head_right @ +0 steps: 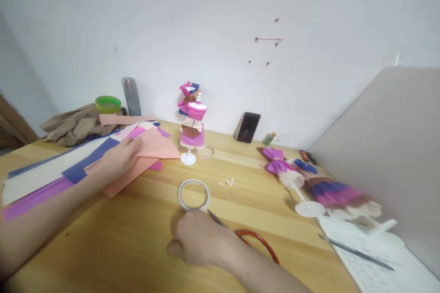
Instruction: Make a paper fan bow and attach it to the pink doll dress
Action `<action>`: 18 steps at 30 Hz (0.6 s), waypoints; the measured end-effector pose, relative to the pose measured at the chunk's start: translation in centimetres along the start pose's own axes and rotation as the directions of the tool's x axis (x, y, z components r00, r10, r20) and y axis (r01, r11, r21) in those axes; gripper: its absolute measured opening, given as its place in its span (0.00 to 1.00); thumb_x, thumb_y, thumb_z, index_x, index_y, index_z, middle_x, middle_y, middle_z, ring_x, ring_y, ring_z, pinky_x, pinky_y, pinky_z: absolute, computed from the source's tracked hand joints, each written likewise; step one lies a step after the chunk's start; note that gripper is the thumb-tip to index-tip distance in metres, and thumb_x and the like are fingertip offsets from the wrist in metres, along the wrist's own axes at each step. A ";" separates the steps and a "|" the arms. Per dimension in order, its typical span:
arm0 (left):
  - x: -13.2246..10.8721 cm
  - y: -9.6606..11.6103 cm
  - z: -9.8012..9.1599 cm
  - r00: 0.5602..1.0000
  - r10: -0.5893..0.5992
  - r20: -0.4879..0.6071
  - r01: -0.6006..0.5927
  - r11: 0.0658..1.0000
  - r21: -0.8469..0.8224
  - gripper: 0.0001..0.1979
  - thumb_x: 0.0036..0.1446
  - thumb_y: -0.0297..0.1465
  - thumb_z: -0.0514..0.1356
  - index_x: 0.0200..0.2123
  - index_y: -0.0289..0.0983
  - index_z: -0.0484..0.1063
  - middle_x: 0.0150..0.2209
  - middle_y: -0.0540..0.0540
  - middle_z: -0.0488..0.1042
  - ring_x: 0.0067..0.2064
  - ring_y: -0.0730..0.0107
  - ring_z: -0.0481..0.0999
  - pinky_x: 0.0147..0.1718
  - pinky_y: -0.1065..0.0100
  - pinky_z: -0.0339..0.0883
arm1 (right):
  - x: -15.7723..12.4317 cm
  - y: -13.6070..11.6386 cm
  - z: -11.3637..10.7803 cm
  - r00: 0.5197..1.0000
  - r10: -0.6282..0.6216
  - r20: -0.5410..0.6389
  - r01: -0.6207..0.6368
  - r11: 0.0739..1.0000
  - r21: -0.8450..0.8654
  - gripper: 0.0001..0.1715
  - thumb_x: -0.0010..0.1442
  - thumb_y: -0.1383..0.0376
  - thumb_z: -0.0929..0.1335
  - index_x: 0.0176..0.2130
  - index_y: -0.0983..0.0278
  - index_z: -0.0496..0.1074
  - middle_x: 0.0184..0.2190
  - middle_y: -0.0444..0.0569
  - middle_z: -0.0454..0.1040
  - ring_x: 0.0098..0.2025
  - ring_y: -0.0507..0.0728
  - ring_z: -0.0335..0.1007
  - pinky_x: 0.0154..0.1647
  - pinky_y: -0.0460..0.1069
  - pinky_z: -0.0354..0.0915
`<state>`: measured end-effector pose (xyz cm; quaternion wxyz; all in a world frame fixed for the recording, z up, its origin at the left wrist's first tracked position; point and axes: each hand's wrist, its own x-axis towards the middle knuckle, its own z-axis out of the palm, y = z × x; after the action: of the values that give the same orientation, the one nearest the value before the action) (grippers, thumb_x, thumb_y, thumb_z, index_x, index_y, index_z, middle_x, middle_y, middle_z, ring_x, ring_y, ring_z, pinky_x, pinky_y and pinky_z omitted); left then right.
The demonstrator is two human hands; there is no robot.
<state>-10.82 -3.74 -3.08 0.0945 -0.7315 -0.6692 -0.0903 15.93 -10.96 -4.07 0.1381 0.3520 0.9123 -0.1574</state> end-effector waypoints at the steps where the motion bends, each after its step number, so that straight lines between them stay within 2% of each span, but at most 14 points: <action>1: 0.5 -0.1 0.0 0.999 -0.052 0.007 0.052 0.998 0.041 0.21 0.61 0.26 0.43 0.56 0.33 0.61 0.48 0.32 0.70 0.43 0.52 0.75 0.36 0.59 0.66 | 0.0 0.0 0.1 1.000 -0.011 -0.008 0.011 1.000 -0.004 0.18 0.59 0.58 0.64 0.32 0.67 0.79 0.26 0.52 0.77 0.24 0.54 0.67 0.22 0.48 0.47; 3: 1.8 -0.6 0.1 0.988 -0.141 0.056 0.137 0.987 0.079 0.23 0.60 0.32 0.48 0.57 0.30 0.59 0.46 0.30 0.71 0.44 0.47 0.74 0.35 0.58 0.67 | 0.1 0.1 0.3 0.999 -0.030 -0.025 0.029 1.000 -0.009 0.17 0.59 0.59 0.64 0.31 0.66 0.79 0.26 0.51 0.77 0.24 0.54 0.67 0.22 0.48 0.47; 5: 3.1 -1.3 0.6 0.982 -0.150 0.112 0.143 0.988 0.063 0.23 0.57 0.35 0.53 0.54 0.30 0.63 0.42 0.32 0.74 0.42 0.48 0.75 0.36 0.59 0.67 | 0.2 0.1 0.3 0.999 -0.038 -0.034 0.037 0.999 -0.015 0.17 0.59 0.59 0.64 0.30 0.67 0.78 0.27 0.51 0.77 0.25 0.55 0.68 0.22 0.48 0.47; 7: 4.1 -2.0 1.2 0.979 -0.143 0.142 0.138 0.989 0.046 0.19 0.55 0.33 0.54 0.49 0.31 0.67 0.41 0.34 0.76 0.42 0.50 0.76 0.36 0.60 0.67 | 0.2 0.1 0.2 0.999 -0.037 -0.028 0.036 0.999 -0.017 0.18 0.59 0.59 0.64 0.30 0.67 0.78 0.28 0.52 0.77 0.25 0.55 0.68 0.22 0.48 0.47; 11: 4.7 -2.6 1.5 0.978 -0.155 0.140 0.153 0.988 0.029 0.14 0.54 0.26 0.50 0.39 0.33 0.73 0.39 0.34 0.77 0.42 0.51 0.76 0.38 0.61 0.66 | 0.1 -0.1 -0.1 1.000 -0.019 -0.009 0.019 1.000 -0.010 0.18 0.60 0.58 0.64 0.32 0.67 0.79 0.28 0.53 0.78 0.25 0.54 0.67 0.23 0.48 0.48; 14: 4.5 -2.5 0.7 0.980 -0.174 0.097 0.174 0.985 0.011 0.15 0.55 0.26 0.48 0.35 0.33 0.74 0.38 0.33 0.77 0.42 0.50 0.76 0.38 0.60 0.66 | 0.0 -0.1 -0.3 1.000 0.003 0.022 -0.002 1.000 -0.007 0.19 0.59 0.58 0.64 0.32 0.67 0.79 0.26 0.53 0.78 0.23 0.54 0.66 0.22 0.47 0.47; 18: 4.1 -2.7 -1.9 0.966 -0.259 -0.003 0.259 0.966 -0.006 0.17 0.58 0.28 0.46 0.40 0.33 0.74 0.40 0.31 0.77 0.44 0.47 0.75 0.39 0.57 0.66 | -0.1 -0.2 -0.5 1.000 -0.002 0.019 0.002 1.000 0.013 0.18 0.58 0.59 0.64 0.32 0.67 0.79 0.26 0.53 0.78 0.24 0.55 0.67 0.21 0.47 0.48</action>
<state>-13.17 -0.05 -0.18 0.0811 -0.6377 -0.7587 -0.1052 15.80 -10.92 -3.51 0.1442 0.3503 0.9103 -0.1669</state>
